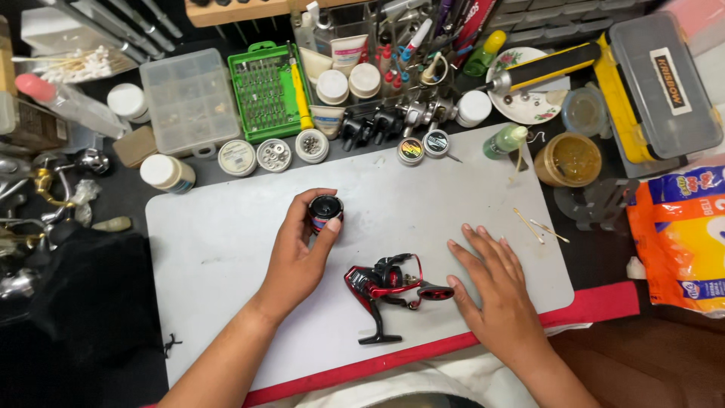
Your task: The person disassembles a fishing reel, removes the spool, and uses tweezers to extract washers and bearings. They wipe the work surface, then reassemble the reel by inserting washers and using a screwdriver to tighten the handle.
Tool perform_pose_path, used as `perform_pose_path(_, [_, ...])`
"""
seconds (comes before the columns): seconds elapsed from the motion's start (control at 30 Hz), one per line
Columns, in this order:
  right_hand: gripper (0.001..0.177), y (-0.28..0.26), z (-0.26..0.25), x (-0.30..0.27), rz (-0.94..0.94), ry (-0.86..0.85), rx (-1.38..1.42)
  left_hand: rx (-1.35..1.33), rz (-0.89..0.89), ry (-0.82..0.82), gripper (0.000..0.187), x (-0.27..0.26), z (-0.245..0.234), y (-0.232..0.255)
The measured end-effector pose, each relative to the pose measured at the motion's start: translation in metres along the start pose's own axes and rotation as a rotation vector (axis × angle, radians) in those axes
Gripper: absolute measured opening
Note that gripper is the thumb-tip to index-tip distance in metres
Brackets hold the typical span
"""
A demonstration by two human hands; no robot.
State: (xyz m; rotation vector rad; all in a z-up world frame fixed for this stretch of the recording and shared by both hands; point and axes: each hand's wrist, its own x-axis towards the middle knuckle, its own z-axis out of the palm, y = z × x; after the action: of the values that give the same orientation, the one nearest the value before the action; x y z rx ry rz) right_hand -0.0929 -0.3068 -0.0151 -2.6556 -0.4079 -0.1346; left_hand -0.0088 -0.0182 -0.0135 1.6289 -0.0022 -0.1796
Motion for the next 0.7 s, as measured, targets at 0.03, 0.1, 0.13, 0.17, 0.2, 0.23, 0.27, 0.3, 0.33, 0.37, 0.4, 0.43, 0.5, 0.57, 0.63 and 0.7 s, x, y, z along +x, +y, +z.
perform_pose_path(0.03, [0.048, 0.000, -0.001, 0.000, -0.009, -0.005, 0.004, 0.000, -0.002, 0.011, 0.035, 0.000, 0.001, 0.001])
perform_pose_path(0.1, [0.049, 0.000, -0.003, 0.000, 0.032, -0.035, -0.002, 0.032, 0.007, 0.012, 0.034, 0.001, 0.003, 0.003])
perform_pose_path(0.13, [0.049, 0.000, -0.004, 0.001, 0.025, -0.033, -0.002, 0.031, 0.011, 0.017, 0.034, 0.002, 0.003, 0.004])
perform_pose_path(0.17, [0.047, 0.000, -0.006, 0.002, 0.021, -0.022, 0.014, 0.041, 0.010, 0.014, 0.033, 0.002, 0.003, 0.006])
perform_pose_path(0.2, [0.045, -0.001, -0.007, 0.003, 0.017, -0.011, 0.032, 0.052, 0.008, 0.011, 0.032, 0.002, 0.002, 0.007])
perform_pose_path(0.23, [0.045, -0.006, -0.013, 0.008, 0.012, -0.010, 0.033, 0.053, 0.010, 0.016, 0.032, 0.002, 0.003, 0.008])
perform_pose_path(0.27, [0.045, -0.011, -0.018, 0.012, 0.047, -0.031, 0.138, 0.038, -0.024, 0.032, 0.032, 0.002, 0.003, 0.009])
perform_pose_path(0.3, [0.047, -0.015, -0.023, 0.016, 0.082, -0.053, 0.244, 0.024, -0.058, 0.047, 0.031, 0.003, 0.004, 0.010])
perform_pose_path(0.33, [0.047, -0.019, -0.027, 0.022, 0.077, -0.054, 0.244, 0.023, -0.056, 0.051, 0.031, 0.003, 0.004, 0.009])
perform_pose_path(0.37, [0.060, -0.024, -0.030, 0.028, 0.070, -0.184, 0.381, -0.008, -0.064, 0.053, 0.032, 0.003, 0.004, 0.009])
perform_pose_path(0.4, [0.076, -0.028, -0.033, 0.033, 0.065, -0.316, 0.517, -0.040, -0.075, 0.053, 0.032, 0.003, 0.004, 0.008])
perform_pose_path(0.43, [0.076, -0.032, -0.030, 0.038, 0.064, -0.318, 0.516, -0.041, -0.076, 0.055, 0.032, 0.002, 0.003, 0.005])
perform_pose_path(0.5, [0.063, -0.038, -0.024, 0.048, -0.076, -0.284, 0.516, -0.075, -0.056, 0.035, 0.032, 0.004, 0.001, 0.000])
perform_pose_path(0.57, [0.059, -0.042, -0.016, 0.055, -0.102, -0.264, 0.532, -0.095, -0.039, 0.022, 0.035, 0.008, -0.002, -0.005])
perform_pose_path(0.63, [0.056, -0.047, -0.011, 0.057, -0.120, -0.242, 0.548, -0.115, -0.025, 0.002, 0.039, 0.010, -0.005, -0.005])
perform_pose_path(0.7, [0.050, -0.051, -0.008, 0.057, -0.094, -0.236, 0.564, -0.114, -0.048, -0.007, 0.041, 0.012, -0.007, -0.001])
